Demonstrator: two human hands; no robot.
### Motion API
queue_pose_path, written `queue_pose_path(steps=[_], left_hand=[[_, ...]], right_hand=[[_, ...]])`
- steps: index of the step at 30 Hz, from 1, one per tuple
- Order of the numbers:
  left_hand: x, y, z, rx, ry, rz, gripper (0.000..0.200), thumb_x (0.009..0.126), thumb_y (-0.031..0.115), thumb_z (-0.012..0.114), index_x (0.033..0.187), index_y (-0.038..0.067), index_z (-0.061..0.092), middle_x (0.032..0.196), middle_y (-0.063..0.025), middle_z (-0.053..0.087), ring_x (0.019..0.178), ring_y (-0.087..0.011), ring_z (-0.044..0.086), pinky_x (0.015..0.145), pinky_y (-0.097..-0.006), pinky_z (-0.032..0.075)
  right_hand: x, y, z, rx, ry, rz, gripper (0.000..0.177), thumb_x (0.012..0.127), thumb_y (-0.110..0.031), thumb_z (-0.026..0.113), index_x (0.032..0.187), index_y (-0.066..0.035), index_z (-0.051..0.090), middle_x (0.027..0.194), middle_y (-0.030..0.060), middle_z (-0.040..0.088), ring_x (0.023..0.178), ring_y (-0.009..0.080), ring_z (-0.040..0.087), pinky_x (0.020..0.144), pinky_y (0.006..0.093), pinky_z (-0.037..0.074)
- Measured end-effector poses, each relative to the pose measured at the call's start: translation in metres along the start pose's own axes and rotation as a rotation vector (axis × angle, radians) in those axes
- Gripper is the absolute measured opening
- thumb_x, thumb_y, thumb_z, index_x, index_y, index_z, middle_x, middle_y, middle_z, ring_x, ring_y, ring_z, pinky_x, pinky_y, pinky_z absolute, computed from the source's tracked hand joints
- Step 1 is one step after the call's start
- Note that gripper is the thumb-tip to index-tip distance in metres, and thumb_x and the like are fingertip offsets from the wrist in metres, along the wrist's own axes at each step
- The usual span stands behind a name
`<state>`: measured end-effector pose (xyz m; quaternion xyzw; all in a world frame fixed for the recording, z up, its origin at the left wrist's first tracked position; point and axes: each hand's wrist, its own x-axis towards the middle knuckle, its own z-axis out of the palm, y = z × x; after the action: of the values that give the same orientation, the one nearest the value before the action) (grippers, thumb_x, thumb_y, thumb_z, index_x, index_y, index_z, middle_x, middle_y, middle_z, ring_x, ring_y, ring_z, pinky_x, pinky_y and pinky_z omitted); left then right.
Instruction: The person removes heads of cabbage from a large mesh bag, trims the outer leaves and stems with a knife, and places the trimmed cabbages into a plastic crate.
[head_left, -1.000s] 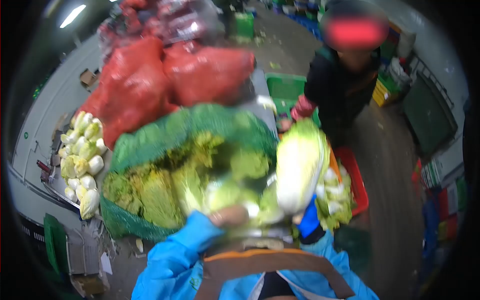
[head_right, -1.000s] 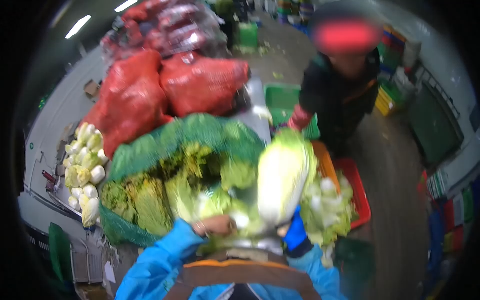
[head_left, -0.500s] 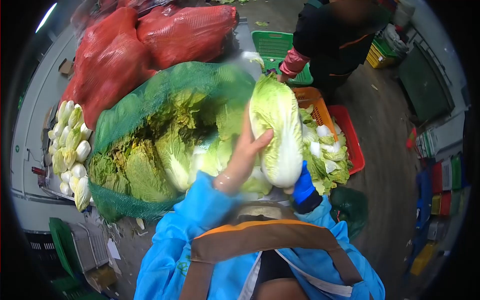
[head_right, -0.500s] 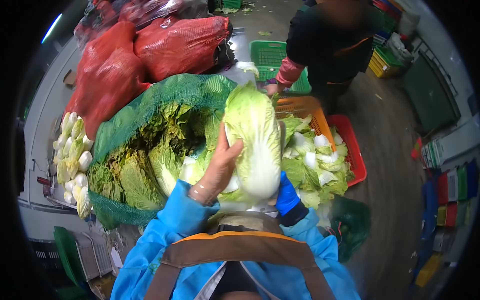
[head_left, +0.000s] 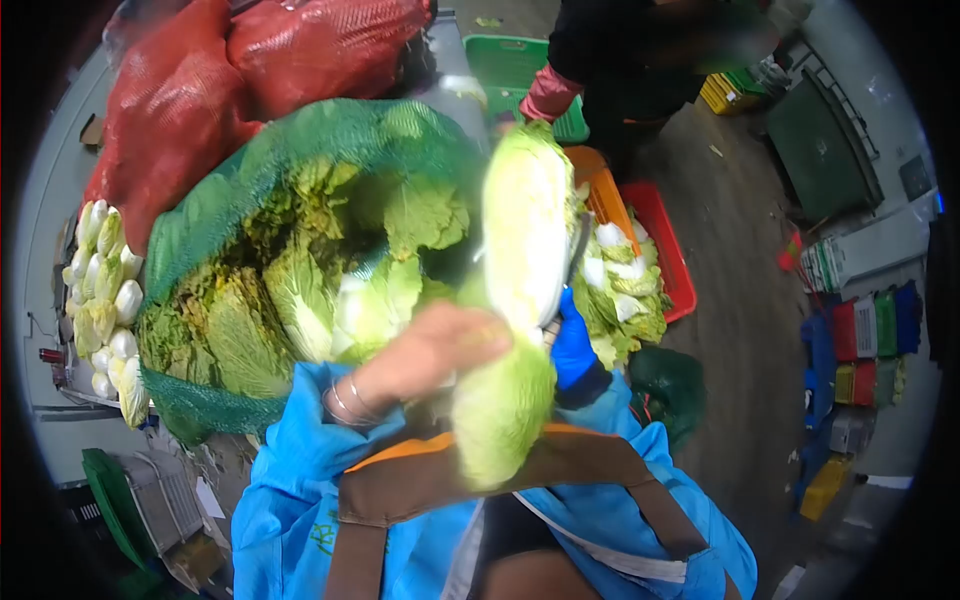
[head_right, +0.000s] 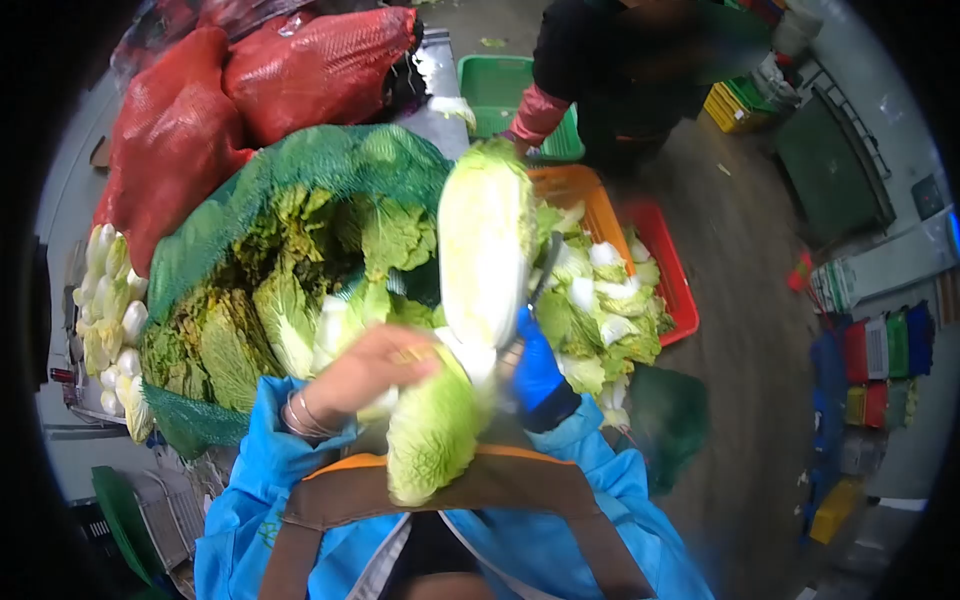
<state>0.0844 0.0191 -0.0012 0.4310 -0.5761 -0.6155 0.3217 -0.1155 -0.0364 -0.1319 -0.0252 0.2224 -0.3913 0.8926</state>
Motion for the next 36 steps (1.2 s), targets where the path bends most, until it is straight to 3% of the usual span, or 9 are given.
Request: queue_pose_path(steps=[3, 4, 6, 9, 12, 14, 20, 31, 36], left_hand=[[0.000, -0.035, -0.013, 0.652, -0.250, -0.185, 0.022, 0.085, 0.024, 0.056, 0.093, 0.004, 0.063, 0.085, -0.0088, 0.065, 0.080, -0.0186, 0.060, 0.070, -0.0343, 0.046], [0.008, -0.032, -0.018, 0.940, -0.287, -0.604, 0.038, 0.082, 0.026, 0.062, 0.113, 0.006, 0.057, 0.106, -0.0131, 0.062, 0.100, -0.0215, 0.057, 0.084, -0.0360, 0.044], [0.012, -0.072, -0.031, 0.443, 0.283, 0.097, 0.067, 0.076, 0.029, 0.068, 0.133, 0.008, 0.037, 0.127, -0.0174, 0.047, 0.119, -0.0252, 0.044, 0.097, -0.0353, 0.036], [0.040, -0.010, -0.028, -0.161, 0.462, 0.069, 0.096, 0.074, 0.031, 0.071, 0.142, 0.013, 0.006, 0.142, -0.0218, 0.020, 0.133, -0.0282, 0.018, 0.103, -0.0392, 0.026], [0.065, 0.004, -0.040, -0.134, 0.504, 0.275, 0.089, 0.074, 0.029, 0.071, 0.141, 0.009, 0.015, 0.138, -0.0195, 0.031, 0.129, -0.0248, 0.029, 0.100, -0.0367, 0.030], [0.068, 0.011, -0.050, -0.444, 0.161, 0.255, 0.077, 0.076, 0.026, 0.070, 0.137, 0.004, 0.028, 0.126, -0.0143, 0.047, 0.116, -0.0192, 0.045, 0.095, -0.0326, 0.037], [0.071, -0.031, 0.000, 0.299, 0.931, 0.244, 0.059, 0.072, 0.022, 0.073, 0.125, 0.008, 0.050, 0.103, -0.0096, 0.060, 0.090, -0.0150, 0.057, 0.078, -0.0272, 0.046], [0.040, -0.021, -0.023, 0.493, 1.048, 0.137, 0.058, 0.063, 0.035, 0.077, 0.114, 0.013, 0.059, 0.097, -0.0109, 0.062, 0.093, -0.0229, 0.056, 0.082, -0.0332, 0.045], [0.030, -0.021, -0.019, -0.455, 0.699, 0.194, 0.042, 0.073, 0.006, 0.069, 0.113, 0.003, 0.055, 0.103, -0.0098, 0.060, 0.094, -0.0139, 0.056, 0.081, -0.0273, 0.047]], right_hand=[[0.001, -0.004, -0.006, -0.154, -0.034, -0.176, 0.062, 0.085, -0.041, 0.055, 0.131, -0.004, 0.037, 0.130, 0.0136, 0.045, 0.118, 0.0278, 0.044, 0.103, 0.0432, 0.032], [0.001, -0.005, -0.007, -0.208, -0.010, -0.187, 0.064, 0.084, -0.047, 0.052, 0.132, -0.007, 0.037, 0.131, 0.0122, 0.044, 0.118, 0.0272, 0.044, 0.102, 0.0445, 0.033], [0.005, -0.021, -0.045, 0.185, -0.401, 0.101, 0.065, 0.083, -0.050, 0.051, 0.133, -0.011, 0.036, 0.133, 0.0102, 0.042, 0.121, 0.0275, 0.042, 0.102, 0.0466, 0.033], [-0.003, -0.020, -0.023, -0.277, -0.039, -0.075, 0.061, 0.082, -0.034, 0.060, 0.131, -0.009, 0.036, 0.126, 0.0108, 0.049, 0.115, 0.0266, 0.047, 0.099, 0.0455, 0.037], [-0.009, -0.007, -0.004, -0.311, -0.064, -0.115, 0.059, 0.084, -0.033, 0.053, 0.133, -0.007, 0.033, 0.130, 0.0121, 0.045, 0.116, 0.0289, 0.046, 0.100, 0.0456, 0.035], [-0.014, -0.004, -0.009, -0.303, -0.007, -0.058, 0.062, 0.084, -0.036, 0.052, 0.134, -0.006, 0.032, 0.132, 0.0124, 0.043, 0.117, 0.0299, 0.045, 0.101, 0.0456, 0.034], [-0.026, 0.003, -0.037, -0.306, 0.019, 0.152, 0.063, 0.084, -0.036, 0.052, 0.134, -0.006, 0.031, 0.132, 0.0125, 0.042, 0.118, 0.0299, 0.045, 0.101, 0.0455, 0.033], [-0.012, 0.004, -0.048, -0.355, 0.081, 0.286, 0.064, 0.084, -0.038, 0.053, 0.135, -0.005, 0.031, 0.133, 0.0127, 0.042, 0.118, 0.0299, 0.044, 0.102, 0.0452, 0.032], [-0.021, 0.006, -0.053, -0.322, 0.075, 0.316, 0.065, 0.084, -0.039, 0.053, 0.135, -0.005, 0.031, 0.133, 0.0128, 0.041, 0.119, 0.0298, 0.043, 0.103, 0.0451, 0.031]])
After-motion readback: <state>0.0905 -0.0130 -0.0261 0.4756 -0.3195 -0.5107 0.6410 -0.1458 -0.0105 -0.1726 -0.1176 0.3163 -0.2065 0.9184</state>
